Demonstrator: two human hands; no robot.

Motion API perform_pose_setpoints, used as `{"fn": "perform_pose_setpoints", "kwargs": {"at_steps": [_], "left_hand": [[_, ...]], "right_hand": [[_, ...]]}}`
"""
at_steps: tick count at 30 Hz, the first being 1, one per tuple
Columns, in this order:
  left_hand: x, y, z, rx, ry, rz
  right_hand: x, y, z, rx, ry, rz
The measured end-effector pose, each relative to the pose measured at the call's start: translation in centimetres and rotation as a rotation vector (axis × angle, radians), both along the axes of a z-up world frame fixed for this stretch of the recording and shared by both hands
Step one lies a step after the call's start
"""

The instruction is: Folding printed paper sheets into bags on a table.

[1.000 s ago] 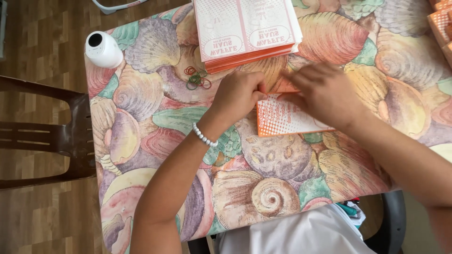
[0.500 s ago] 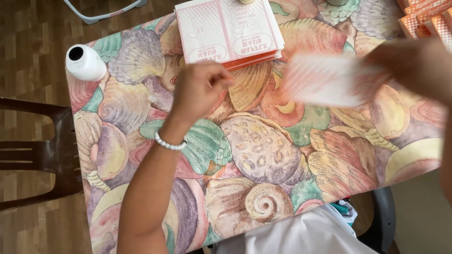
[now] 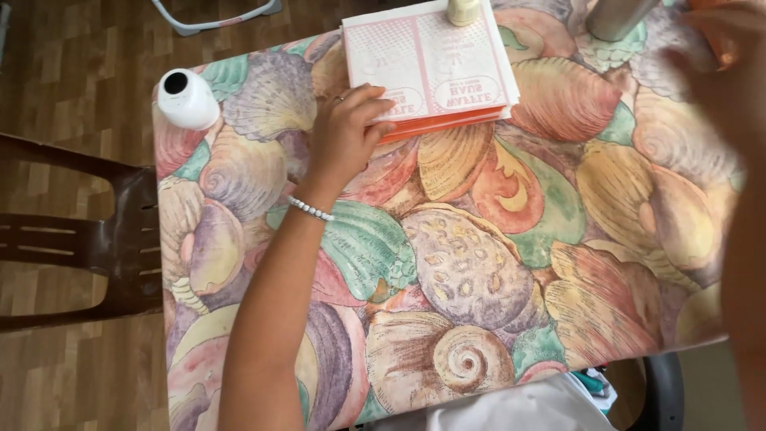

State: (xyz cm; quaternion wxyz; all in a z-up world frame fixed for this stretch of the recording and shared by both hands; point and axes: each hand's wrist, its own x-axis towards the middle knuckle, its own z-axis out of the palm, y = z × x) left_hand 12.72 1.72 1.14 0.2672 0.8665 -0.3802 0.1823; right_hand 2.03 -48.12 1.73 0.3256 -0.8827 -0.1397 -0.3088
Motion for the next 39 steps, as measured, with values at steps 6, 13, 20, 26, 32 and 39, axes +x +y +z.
{"fn": "perform_pose_setpoints", "kwargs": {"at_steps": [6,13,20,26,32,39], "left_hand": [[0.3,-1.0,0.1,-0.19,0.062,0.048],[1.5,-1.1,-2.2,-0.326,0.052,0.043],[0.4,-1.0,-0.9,-0.441,0.106,0.148],[0.3,-0.6,-0.5,-0.467,0.114,0.189],[0.5,-1.2,-0.7,-0.439,0.196,0.092],[0.1,-1.5,-0.3,-0.418,0.251,0.148]], "right_hand": [[5.0,24.6,6.2,-0.417,0.382,0.156],[8.2,28.0,0.1,-0.592,-0.011,0.07],[8.5,27.4,2.7,0.107,0.463,0.17],[8.6,27.3,2.9,0.364,0.577,0.135],[8.6,26.7,2.9,0.301,0.578,0.195],[8.7,26.5,2.5,0.031,0.437,0.417]]}}
